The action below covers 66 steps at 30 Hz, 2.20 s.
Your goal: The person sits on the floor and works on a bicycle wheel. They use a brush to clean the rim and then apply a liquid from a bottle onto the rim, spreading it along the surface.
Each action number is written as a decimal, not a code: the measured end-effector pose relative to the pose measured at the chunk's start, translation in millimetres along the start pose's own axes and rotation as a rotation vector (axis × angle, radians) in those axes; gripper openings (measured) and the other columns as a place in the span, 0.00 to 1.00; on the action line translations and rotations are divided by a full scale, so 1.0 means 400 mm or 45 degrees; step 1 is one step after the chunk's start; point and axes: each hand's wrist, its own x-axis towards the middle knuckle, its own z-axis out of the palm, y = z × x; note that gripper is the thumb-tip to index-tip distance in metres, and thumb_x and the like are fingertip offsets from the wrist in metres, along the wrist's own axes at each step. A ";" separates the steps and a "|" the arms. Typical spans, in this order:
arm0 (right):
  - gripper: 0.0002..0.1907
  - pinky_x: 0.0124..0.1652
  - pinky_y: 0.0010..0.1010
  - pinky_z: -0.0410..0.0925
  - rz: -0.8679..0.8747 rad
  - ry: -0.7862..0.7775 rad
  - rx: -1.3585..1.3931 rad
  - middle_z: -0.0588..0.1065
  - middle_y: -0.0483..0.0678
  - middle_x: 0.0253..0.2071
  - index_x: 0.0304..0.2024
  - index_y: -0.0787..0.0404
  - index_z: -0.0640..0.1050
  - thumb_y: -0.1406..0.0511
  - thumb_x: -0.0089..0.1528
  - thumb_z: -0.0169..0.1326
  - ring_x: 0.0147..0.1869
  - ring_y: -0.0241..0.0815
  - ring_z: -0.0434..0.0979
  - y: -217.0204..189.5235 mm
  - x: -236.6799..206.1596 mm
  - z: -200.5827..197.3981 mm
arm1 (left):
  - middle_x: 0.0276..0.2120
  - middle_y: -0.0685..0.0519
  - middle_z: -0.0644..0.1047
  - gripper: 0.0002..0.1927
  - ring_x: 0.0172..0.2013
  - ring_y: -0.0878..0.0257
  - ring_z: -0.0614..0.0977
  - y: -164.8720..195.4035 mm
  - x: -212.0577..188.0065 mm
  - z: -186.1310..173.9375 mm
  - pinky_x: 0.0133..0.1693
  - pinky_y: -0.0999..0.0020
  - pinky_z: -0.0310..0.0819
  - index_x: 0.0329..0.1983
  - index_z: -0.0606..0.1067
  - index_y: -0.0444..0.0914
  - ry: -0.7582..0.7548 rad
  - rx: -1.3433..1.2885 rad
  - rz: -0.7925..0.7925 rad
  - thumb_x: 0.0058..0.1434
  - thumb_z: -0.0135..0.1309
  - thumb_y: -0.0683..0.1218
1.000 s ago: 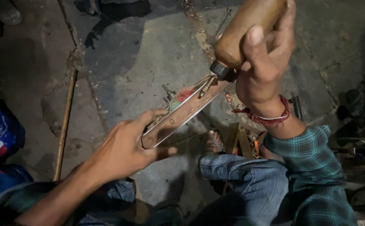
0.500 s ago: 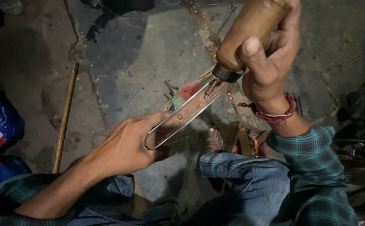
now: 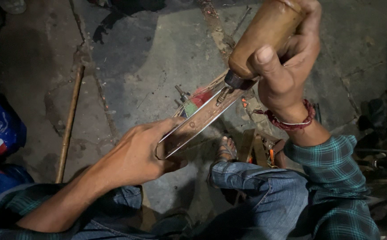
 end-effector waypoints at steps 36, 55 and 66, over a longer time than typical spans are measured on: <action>0.35 0.48 0.28 0.72 -0.064 -0.010 -0.243 0.69 0.49 0.57 0.67 0.60 0.63 0.50 0.67 0.63 0.51 0.38 0.74 -0.020 -0.016 0.011 | 0.30 0.47 0.85 0.44 0.33 0.55 0.87 -0.004 0.061 0.021 0.39 0.58 0.78 0.66 0.69 0.48 0.071 0.074 -0.021 0.45 0.69 0.60; 0.35 0.40 0.26 0.68 0.040 0.036 0.168 0.69 0.46 0.41 0.70 0.59 0.58 0.52 0.73 0.62 0.40 0.35 0.71 0.020 -0.012 -0.021 | 0.18 0.50 0.81 0.44 0.20 0.58 0.83 0.019 0.053 0.011 0.29 0.59 0.76 0.66 0.68 0.46 0.012 -0.002 -0.119 0.45 0.67 0.59; 0.40 0.51 0.31 0.74 0.060 0.270 0.208 0.71 0.52 0.54 0.73 0.58 0.55 0.53 0.69 0.64 0.52 0.40 0.77 0.040 0.038 -0.035 | 0.44 0.37 0.80 0.37 0.41 0.37 0.82 -0.063 0.030 0.046 0.39 0.48 0.75 0.60 0.70 0.39 0.447 0.358 0.372 0.48 0.68 0.54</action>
